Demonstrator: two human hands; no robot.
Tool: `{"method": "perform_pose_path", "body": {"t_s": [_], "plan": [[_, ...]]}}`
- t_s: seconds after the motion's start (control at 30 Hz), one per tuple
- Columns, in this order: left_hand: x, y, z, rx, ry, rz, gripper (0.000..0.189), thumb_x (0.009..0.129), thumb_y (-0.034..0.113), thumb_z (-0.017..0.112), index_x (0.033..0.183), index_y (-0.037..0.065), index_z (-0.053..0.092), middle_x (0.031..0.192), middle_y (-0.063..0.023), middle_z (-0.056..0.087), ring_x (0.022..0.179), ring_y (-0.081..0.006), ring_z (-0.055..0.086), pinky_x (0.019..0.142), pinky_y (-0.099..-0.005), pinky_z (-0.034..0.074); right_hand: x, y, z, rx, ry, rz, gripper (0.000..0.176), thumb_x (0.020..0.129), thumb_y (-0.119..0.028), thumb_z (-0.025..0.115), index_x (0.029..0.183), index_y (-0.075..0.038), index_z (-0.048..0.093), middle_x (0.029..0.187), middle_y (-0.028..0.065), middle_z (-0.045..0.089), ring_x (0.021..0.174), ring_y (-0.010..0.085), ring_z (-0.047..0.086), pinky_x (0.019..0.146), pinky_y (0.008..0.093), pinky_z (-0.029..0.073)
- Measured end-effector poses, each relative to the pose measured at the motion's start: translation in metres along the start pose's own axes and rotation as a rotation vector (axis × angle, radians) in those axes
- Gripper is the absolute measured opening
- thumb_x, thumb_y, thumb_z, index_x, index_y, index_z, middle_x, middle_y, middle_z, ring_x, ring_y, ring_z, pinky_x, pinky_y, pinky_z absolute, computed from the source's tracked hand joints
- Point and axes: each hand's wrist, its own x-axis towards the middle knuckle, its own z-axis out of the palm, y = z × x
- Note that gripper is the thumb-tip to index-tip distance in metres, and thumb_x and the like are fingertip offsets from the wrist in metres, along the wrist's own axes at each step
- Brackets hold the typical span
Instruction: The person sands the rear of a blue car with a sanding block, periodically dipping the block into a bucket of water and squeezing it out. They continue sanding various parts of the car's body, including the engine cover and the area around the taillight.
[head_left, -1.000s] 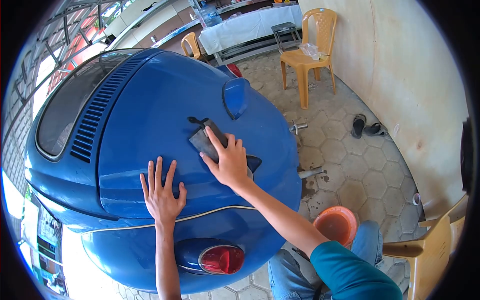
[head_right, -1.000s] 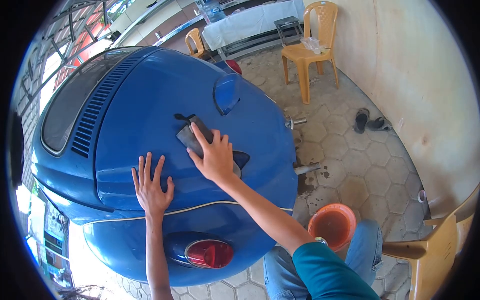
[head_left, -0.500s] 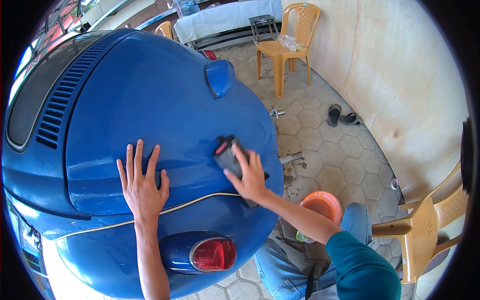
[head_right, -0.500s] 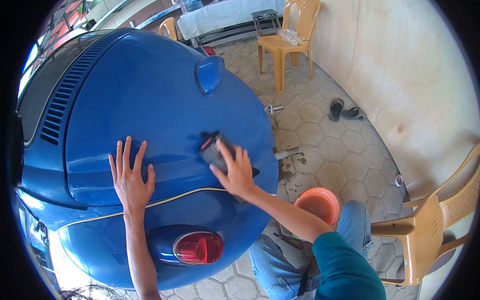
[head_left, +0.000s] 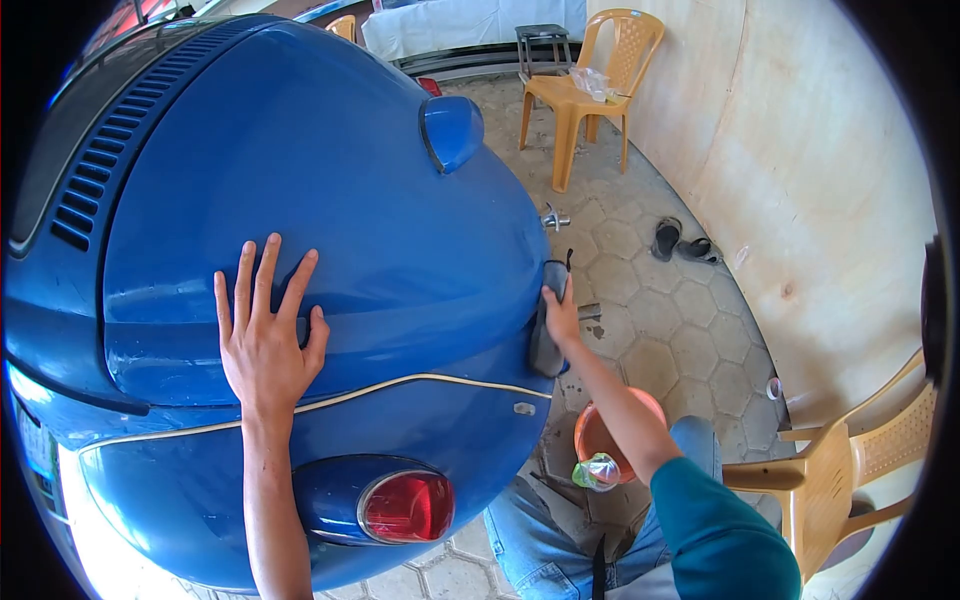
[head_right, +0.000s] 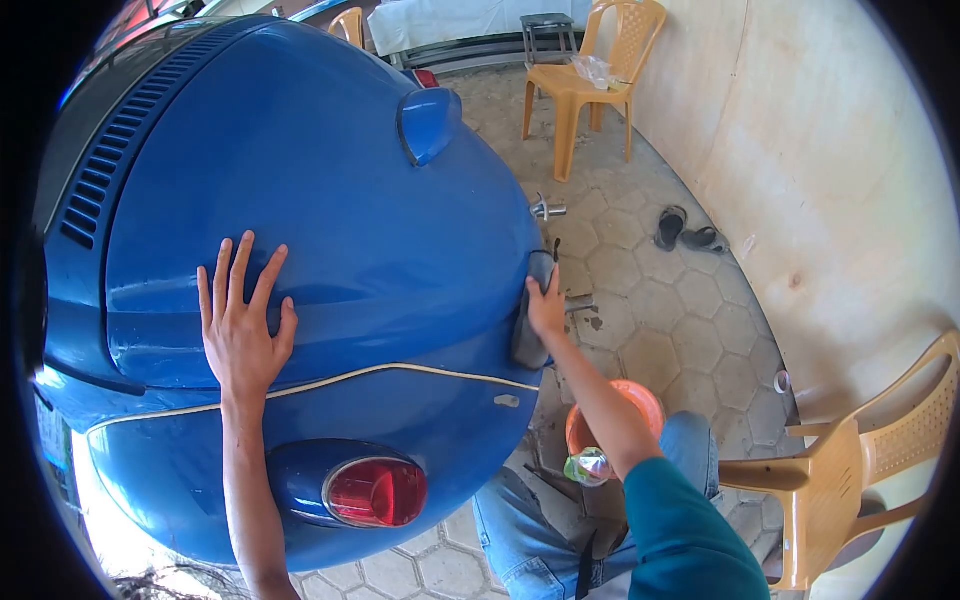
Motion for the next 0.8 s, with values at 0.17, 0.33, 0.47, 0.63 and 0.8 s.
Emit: {"method": "perform_pose_path", "body": {"t_s": [0.17, 0.33, 0.47, 0.63, 0.8], "plan": [[0.001, 0.0, 0.0, 0.004, 0.014, -0.001, 0.053, 0.092, 0.028, 0.059, 0.145, 0.033, 0.06, 0.16, -0.0036, 0.046, 0.153, -0.0272, 0.035, 0.128, -0.054, 0.021, 0.006, -0.097, -0.003, -0.327, -0.01, -0.16, 0.081, 0.101, -0.056, 0.052, 0.166, -0.022, 0.017, 0.148, 0.0295, 0.043, 0.133, 0.0495, 0.048, 0.114, 0.0552, 0.037], [0.0, 0.0, 0.004, 0.022, 0.032, -0.004, 0.054, 0.091, 0.03, 0.059, 0.145, 0.033, 0.06, 0.16, -0.0039, 0.046, 0.153, -0.0273, 0.035, 0.129, -0.0537, 0.02, -0.013, -0.034, -0.003, -0.009, -0.008, -0.284, 0.084, 0.101, -0.048, 0.058, 0.166, -0.012, 0.017, 0.152, 0.027, 0.041, 0.136, 0.0478, 0.046, 0.116, 0.0518, 0.035], [0.001, 0.001, 0.002, 0.005, 0.024, -0.007, 0.054, 0.09, 0.03, 0.06, 0.145, 0.033, 0.06, 0.16, -0.0037, 0.046, 0.153, -0.0272, 0.035, 0.129, -0.054, 0.019, 0.085, -0.001, 0.0, -0.088, -0.092, 0.237, 0.084, 0.101, -0.059, 0.047, 0.167, -0.021, 0.011, 0.161, 0.0317, 0.032, 0.14, 0.0477, 0.047, 0.116, 0.0527, 0.038], [0.001, 0.003, 0.002, 0.017, 0.015, -0.015, 0.054, 0.09, 0.03, 0.059, 0.144, 0.032, 0.061, 0.16, -0.0047, 0.046, 0.153, -0.0276, 0.035, 0.129, -0.0541, 0.018, -0.019, -0.06, -0.015, -0.161, -0.086, -0.414, 0.081, 0.1, -0.051, 0.057, 0.167, -0.023, 0.019, 0.152, 0.0314, 0.041, 0.139, 0.0469, 0.046, 0.114, 0.0523, 0.038], [0.0, 0.004, 0.003, 0.021, 0.02, -0.009, 0.053, 0.091, 0.03, 0.057, 0.144, 0.031, 0.061, 0.16, -0.0054, 0.045, 0.153, -0.0285, 0.034, 0.129, -0.0546, 0.018, 0.046, -0.02, -0.001, 0.077, -0.015, -0.13, 0.08, 0.098, -0.048, 0.062, 0.165, -0.023, 0.025, 0.139, 0.0277, 0.05, 0.133, 0.0462, 0.048, 0.115, 0.0514, 0.037]]}}
